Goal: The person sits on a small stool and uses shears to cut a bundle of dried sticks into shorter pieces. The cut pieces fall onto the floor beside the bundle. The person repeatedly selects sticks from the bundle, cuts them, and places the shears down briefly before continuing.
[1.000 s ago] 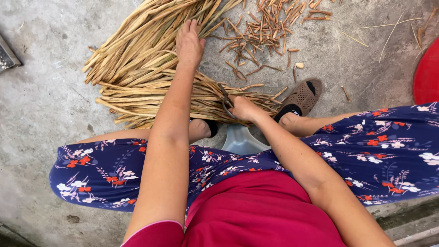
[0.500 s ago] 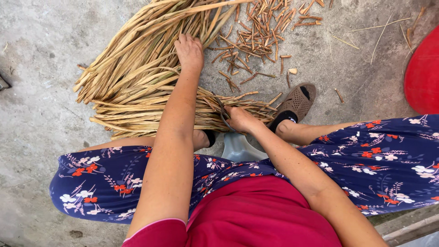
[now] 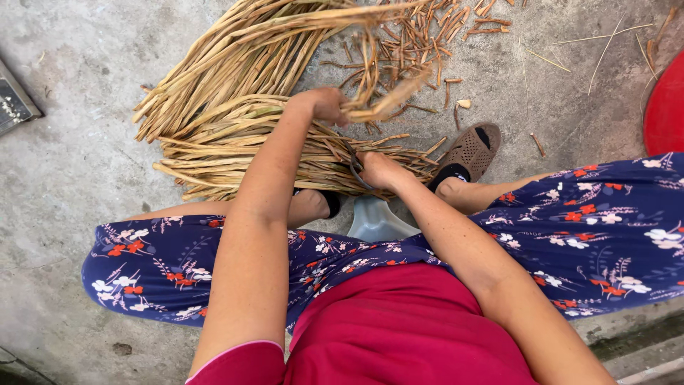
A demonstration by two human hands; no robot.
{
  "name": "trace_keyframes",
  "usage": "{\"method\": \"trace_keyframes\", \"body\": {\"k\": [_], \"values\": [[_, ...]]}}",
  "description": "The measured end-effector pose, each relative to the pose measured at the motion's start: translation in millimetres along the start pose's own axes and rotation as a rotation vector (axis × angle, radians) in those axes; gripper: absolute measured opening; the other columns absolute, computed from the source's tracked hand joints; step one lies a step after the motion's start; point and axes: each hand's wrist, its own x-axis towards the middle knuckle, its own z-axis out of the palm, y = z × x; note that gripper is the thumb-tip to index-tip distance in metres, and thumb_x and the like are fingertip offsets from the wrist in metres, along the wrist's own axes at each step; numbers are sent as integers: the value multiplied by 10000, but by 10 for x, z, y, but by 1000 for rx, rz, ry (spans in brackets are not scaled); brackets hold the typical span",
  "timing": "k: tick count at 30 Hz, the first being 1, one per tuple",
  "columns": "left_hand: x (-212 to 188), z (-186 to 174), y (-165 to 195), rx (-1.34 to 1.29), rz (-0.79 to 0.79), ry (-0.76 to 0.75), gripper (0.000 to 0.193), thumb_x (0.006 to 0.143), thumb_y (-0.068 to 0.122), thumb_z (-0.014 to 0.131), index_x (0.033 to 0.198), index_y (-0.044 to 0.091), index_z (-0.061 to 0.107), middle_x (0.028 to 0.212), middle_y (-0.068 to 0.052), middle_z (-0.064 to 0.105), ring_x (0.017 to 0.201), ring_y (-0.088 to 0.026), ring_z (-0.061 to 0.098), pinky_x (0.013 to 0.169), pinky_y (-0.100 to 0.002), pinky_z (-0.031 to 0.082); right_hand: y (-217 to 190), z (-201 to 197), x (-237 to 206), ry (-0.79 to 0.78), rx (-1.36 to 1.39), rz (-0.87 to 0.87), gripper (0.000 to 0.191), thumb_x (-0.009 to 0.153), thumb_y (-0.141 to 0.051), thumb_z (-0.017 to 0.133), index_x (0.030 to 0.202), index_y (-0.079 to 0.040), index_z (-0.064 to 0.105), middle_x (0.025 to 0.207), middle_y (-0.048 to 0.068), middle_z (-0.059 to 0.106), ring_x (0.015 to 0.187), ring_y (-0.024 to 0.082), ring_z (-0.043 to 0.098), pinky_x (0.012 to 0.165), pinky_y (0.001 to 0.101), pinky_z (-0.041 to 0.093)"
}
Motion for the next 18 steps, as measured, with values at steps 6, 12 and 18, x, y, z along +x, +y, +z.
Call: {"method": "trace_keyframes", "body": {"k": [6, 12, 18], "values": [[-65, 152, 135, -256, 46, -58, 500, 767, 359, 827, 1187, 135, 674, 949, -103, 781, 885, -219, 756, 876, -402, 620, 40, -32, -6, 78, -26, -82, 567, 844, -175, 679, 1389, -73, 564, 1274, 264, 643, 1190, 388, 625, 1002, 460, 497], [-171, 198, 28, 51, 248, 186, 401, 770, 277, 865, 1118, 103, 766, 966, -78, 762, 860, -201, 694, 818, -365, 556, -88, -388, -216, 294, 63, 54, 517, 860, -255, 730, 1359, -167, 624, 1265, 212, 675, 1157, 366, 655, 994, 466, 515], [-434, 150, -121, -698, 297, 36, 321, 912, 346, 796, 1146, 129, 774, 815, -2, 664, 727, -98, 599, 681, -279, 532, 97, -620, -203, 708, 492, -19, 615, 906, -95, 708, 1469, -272, 538, 1380, 72, 615, 1200, 243, 615, 964, 371, 531]]}}
